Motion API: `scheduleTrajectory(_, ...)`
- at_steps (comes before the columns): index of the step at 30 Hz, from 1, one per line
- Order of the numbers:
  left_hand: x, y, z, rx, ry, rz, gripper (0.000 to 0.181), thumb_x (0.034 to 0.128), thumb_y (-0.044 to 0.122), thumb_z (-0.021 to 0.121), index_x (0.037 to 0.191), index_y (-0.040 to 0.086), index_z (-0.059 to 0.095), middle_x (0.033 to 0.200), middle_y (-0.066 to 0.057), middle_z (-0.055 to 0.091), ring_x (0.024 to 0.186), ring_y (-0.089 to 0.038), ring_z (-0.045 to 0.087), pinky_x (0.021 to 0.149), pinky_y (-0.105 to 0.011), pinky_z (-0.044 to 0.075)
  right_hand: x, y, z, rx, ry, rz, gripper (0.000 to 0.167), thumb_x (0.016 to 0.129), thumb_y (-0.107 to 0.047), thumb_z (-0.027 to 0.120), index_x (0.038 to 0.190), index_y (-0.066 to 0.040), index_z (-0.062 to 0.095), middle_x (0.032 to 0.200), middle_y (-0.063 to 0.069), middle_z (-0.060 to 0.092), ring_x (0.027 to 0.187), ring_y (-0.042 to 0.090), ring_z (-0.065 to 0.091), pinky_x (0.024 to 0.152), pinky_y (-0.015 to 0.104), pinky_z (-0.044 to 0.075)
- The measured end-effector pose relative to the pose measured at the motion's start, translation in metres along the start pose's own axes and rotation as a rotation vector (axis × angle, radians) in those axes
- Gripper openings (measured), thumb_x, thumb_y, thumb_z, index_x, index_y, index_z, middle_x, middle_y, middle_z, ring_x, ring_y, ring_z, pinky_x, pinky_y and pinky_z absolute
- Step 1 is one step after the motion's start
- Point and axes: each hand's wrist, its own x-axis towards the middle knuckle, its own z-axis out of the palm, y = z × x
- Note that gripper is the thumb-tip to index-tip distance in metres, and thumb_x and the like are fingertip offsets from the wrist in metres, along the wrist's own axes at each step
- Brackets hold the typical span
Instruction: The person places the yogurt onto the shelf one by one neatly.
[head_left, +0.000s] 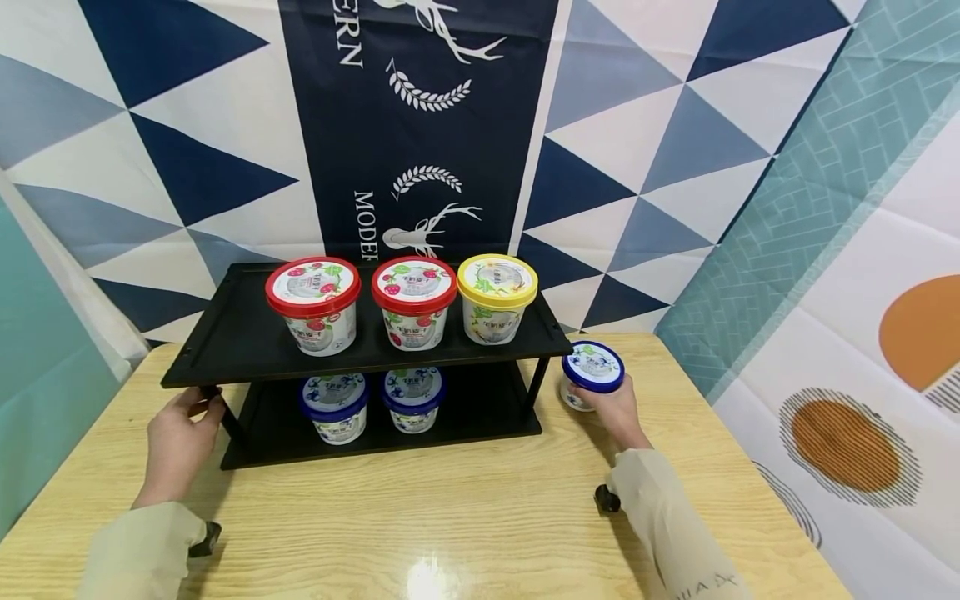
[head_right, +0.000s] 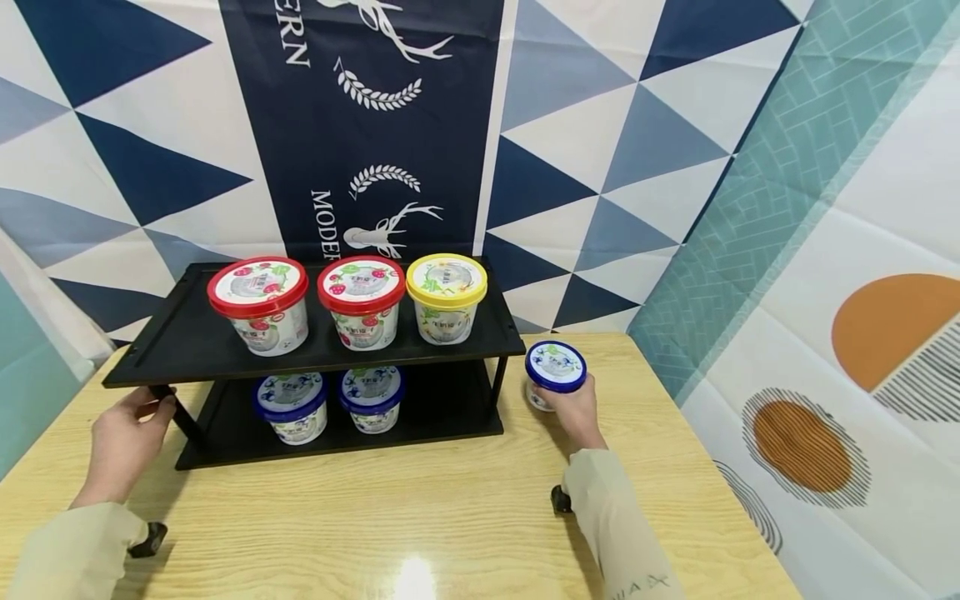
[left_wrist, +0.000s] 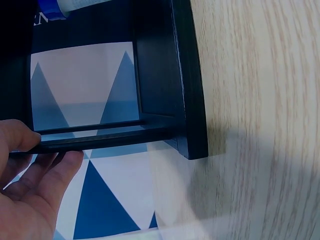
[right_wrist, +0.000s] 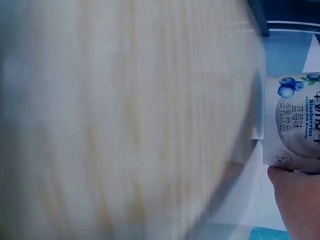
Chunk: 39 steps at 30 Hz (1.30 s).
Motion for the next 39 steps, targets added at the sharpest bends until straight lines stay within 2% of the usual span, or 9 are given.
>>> scheduleTrajectory(17,0.000,-0.004,0.000,0.009,-0.009,0.004,0.030,0.0945,0.013,0.045,0.111,-0.006,0.059,0.115,-0.030,0.058,0.102,-0.045,0.059,0.054,-0.008,0.033,-0.020,-0.008,-0.008,0.004,0.008,-0.053,0.109,0.068,-0.028,0.084,0.148,-0.007,0.011,0.147,0.019,0.031,0.135,0.032,0.032,0.112,0.047,0.026)
scheduleTrajectory(26,0.000,-0.004,0.000,0.011,-0.011,-0.001,0.030,0.0945,0.013,0.045,0.112,-0.007,0.059,0.115,-0.031,0.058,0.102,-0.045,0.059,0.054,-0.007,0.033,-0.029,-0.008,-0.009,-0.030,0.010,-0.050,0.106,0.067,-0.026,0.084,0.146,-0.002,0.016,0.145,0.021,0.033,0.134,0.032,0.033,0.112,0.047,0.026)
scheduleTrajectory(39,-0.001,-0.003,0.000,0.010,-0.033,-0.025,0.032,0.0954,0.016,0.045,0.114,-0.006,0.058,0.117,-0.031,0.057,0.104,-0.045,0.058,0.053,-0.010,0.034,-0.044,-0.017,-0.014,-0.075,-0.012,-0.046,0.107,0.068,-0.028,0.084,0.146,-0.004,0.015,0.146,0.020,0.033,0.135,0.033,0.032,0.111,0.049,0.026)
